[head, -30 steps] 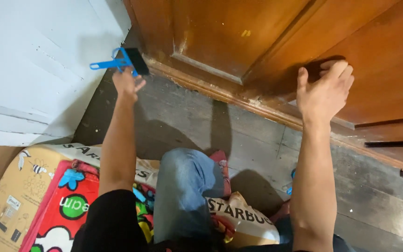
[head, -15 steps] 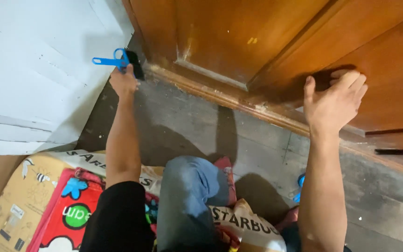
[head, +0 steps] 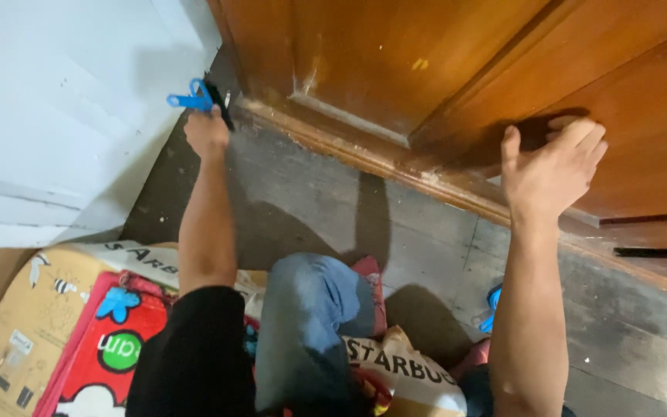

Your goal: Cleaning the crevices and surfaces of a wooden cabinet using a small brush and dustpan.

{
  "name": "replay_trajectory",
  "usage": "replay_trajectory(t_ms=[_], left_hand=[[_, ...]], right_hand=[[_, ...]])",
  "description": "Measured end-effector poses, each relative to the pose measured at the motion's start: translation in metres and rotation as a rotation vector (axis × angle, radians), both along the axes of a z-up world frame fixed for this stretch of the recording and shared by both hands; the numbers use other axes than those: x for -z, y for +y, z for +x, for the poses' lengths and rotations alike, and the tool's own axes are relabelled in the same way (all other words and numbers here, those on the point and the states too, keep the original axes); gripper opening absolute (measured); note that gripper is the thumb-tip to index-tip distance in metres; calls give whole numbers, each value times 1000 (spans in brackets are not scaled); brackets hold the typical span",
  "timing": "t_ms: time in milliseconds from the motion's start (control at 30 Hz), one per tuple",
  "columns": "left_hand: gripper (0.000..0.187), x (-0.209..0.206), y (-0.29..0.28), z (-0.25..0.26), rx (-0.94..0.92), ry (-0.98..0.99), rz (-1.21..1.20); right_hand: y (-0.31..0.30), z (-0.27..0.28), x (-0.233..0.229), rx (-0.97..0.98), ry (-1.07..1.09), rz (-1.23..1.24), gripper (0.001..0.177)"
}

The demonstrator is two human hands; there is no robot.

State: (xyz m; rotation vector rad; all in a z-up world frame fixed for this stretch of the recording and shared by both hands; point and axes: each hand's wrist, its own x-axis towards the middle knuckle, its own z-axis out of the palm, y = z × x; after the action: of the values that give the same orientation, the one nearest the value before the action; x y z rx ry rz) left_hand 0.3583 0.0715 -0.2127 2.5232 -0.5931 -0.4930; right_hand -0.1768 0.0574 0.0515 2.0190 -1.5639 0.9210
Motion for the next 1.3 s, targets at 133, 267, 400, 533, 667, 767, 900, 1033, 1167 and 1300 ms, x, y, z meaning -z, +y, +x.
replay_trajectory(t_ms=[133,267,400,533,667,767,900,1033,1167,1300], left_hand=[[36,7,-6,-9,170,-73,-283],[44,37,19,-21,-125,-154,-405],[67,78,19,-38,70,-293,-111],[40,71,26,-83,528,-193,-334],[45,69,26,-63,191,-472,-738],[57,57,21,-57,361,-265,-182],[79,27,19,-88,705,105,32],[62,28,30,-90,289,-70,-307],[15,79,40,-84,841,-326,-304],[54,76,42,-72,14,-80,-336]], right_hand=[[-2,-2,0,12,40,18,55],[-3,-4,2,45,46,57,55],[1,-2,3,29,62,57,50],[-5,-2,3,27,38,-1,62],[-5,-5,6,64,75,61,60],[-4,-3,6,40,65,-16,62],[-5,-3,6,86,47,60,57],[-7,-4,7,102,56,90,57],[-7,-6,12,80,49,13,57],[-4,-7,11,104,66,72,58]])
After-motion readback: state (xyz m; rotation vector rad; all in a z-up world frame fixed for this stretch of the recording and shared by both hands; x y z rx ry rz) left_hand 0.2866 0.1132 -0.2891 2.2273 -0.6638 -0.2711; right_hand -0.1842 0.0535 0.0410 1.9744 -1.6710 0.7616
